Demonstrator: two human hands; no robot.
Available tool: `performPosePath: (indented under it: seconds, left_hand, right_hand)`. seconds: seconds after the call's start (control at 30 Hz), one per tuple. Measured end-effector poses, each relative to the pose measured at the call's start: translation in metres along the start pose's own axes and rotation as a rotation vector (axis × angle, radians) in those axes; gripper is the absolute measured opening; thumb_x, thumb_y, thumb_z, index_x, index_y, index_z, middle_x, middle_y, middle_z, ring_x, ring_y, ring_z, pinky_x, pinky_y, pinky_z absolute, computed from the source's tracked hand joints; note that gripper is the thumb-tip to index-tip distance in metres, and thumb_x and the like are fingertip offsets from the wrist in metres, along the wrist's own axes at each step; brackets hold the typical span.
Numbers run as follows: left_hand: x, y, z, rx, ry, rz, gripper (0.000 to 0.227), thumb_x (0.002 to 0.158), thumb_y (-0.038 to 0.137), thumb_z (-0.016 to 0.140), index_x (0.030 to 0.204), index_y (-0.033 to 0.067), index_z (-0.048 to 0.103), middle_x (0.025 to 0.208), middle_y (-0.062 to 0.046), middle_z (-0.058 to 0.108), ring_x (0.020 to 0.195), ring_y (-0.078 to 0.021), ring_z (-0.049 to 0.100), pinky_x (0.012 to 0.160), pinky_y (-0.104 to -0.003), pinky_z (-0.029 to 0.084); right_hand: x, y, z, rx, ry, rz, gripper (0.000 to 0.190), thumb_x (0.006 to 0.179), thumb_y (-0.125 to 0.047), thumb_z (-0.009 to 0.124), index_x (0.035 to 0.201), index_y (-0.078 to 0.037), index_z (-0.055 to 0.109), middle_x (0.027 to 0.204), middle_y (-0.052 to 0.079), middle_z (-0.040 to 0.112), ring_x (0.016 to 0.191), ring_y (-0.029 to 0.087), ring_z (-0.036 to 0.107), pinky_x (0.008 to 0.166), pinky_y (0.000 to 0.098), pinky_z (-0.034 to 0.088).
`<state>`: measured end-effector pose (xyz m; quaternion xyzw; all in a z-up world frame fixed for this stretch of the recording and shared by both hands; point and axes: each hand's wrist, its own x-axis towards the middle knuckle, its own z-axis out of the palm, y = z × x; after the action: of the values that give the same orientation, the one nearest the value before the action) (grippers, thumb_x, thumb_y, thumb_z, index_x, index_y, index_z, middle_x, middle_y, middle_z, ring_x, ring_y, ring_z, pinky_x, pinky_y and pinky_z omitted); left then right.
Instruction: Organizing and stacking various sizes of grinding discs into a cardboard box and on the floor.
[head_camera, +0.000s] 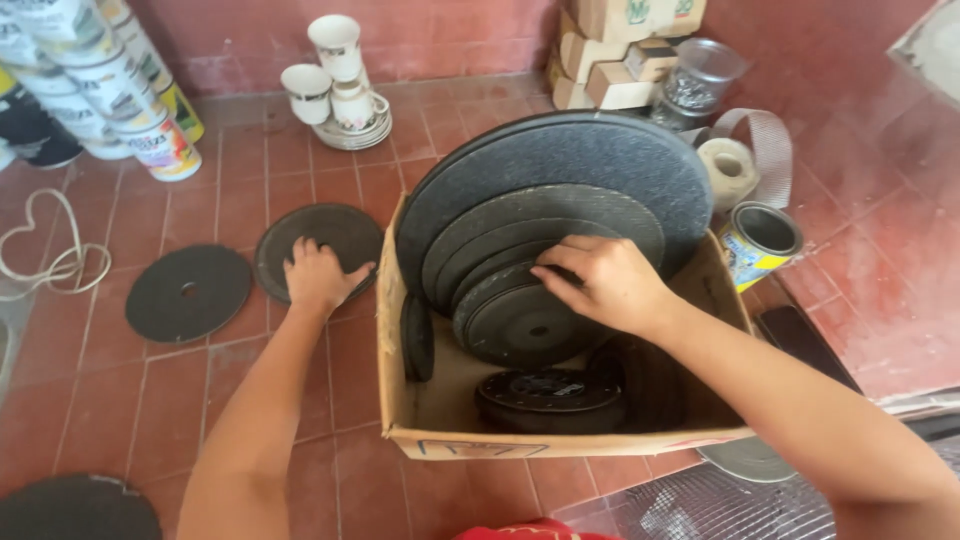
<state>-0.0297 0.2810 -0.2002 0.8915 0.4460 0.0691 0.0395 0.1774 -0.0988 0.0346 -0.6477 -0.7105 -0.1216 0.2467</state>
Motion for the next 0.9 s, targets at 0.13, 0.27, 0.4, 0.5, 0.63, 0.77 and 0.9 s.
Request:
performPosePath:
  seconds: [0.13,0.27,0.4,0.5,0.63,0.77,0.9]
  left_hand:
    - [-0.003,0.006,-0.020,-0.027,-0.071,-0.013,0.093,0.079,0.072,0.071,0.136,-0.0015,0.062,0.154,-0.021,0.049,0.152,-0.0352,0.032,0.112,-0.066,0.037]
    - [0.010,-0.002,-0.016,-0.070,-0.144,-0.050,0.096,0.072,0.069,0.078,0.137,0.0000,0.064,0.153,-0.016,0.053,0.150,-0.0337,0.035,0.110,-0.064,0.043]
    - [0.023,-0.021,0.002,-0.115,-0.169,-0.063,0.103,0.061,0.074,0.082,0.136,0.0062,0.066,0.153,-0.011,0.054,0.150,-0.0342,0.036,0.111,-0.065,0.043]
    - [0.017,-0.029,-0.009,-0.281,-0.094,-0.095,0.103,0.058,0.072,0.086,0.134,0.0047,0.067,0.159,-0.015,0.046,0.153,-0.0390,0.027,0.118,-0.067,0.030]
    - [-0.024,0.002,-0.091,-0.420,0.098,-0.086,0.102,0.062,0.065,0.088,0.137,0.0003,0.061,0.164,-0.020,0.034,0.156,-0.0399,0.012,0.121,-0.070,0.014]
    - [-0.055,0.031,-0.172,-0.321,0.628,0.212,0.092,0.070,0.060,0.090,0.130,-0.0040,0.062,0.164,-0.022,0.031,0.153,-0.0421,0.015,0.117,-0.073,0.012]
    - [-0.101,0.076,-0.248,-0.159,0.932,0.507,0.089,0.073,0.054,0.097,0.127,-0.0051,0.059,0.166,-0.026,0.033,0.152,-0.0449,0.026,0.116,-0.075,0.008]
  right_hand:
    - [0.000,-0.001,-0.003,0.027,0.022,-0.017,0.013,0.095,-0.023,0.069,0.097,-0.012,0.075,0.080,0.005,0.074,0.075,0.026,0.075,0.062,0.0332,0.061]
    - [-0.001,-0.007,-0.006,0.069,0.043,-0.024,0.012,0.095,-0.020,0.070,0.097,-0.010,0.075,0.080,0.007,0.074,0.074,0.028,0.075,0.061,0.0339,0.061]
    - [-0.002,-0.017,-0.014,0.126,0.023,-0.024,0.013,0.095,-0.018,0.069,0.099,-0.007,0.075,0.078,0.010,0.074,0.071,0.030,0.075,0.059,0.0346,0.061]
    - [-0.002,-0.023,-0.018,0.137,0.032,-0.028,0.013,0.095,-0.017,0.069,0.099,-0.006,0.075,0.078,0.010,0.074,0.070,0.030,0.075,0.058,0.0351,0.061]
    - [-0.004,-0.023,-0.019,0.151,0.053,-0.024,0.013,0.094,-0.017,0.070,0.100,-0.007,0.075,0.080,0.011,0.074,0.071,0.031,0.075,0.058,0.0363,0.061]
    - [0.000,-0.024,-0.023,0.303,0.126,0.048,0.013,0.091,-0.012,0.073,0.102,-0.005,0.076,0.084,0.014,0.076,0.075,0.032,0.077,0.061,0.0378,0.062]
    - [-0.001,-0.012,-0.027,0.473,0.237,0.213,0.015,0.091,-0.008,0.077,0.106,-0.004,0.078,0.090,0.016,0.078,0.080,0.026,0.077,0.068,0.0344,0.062]
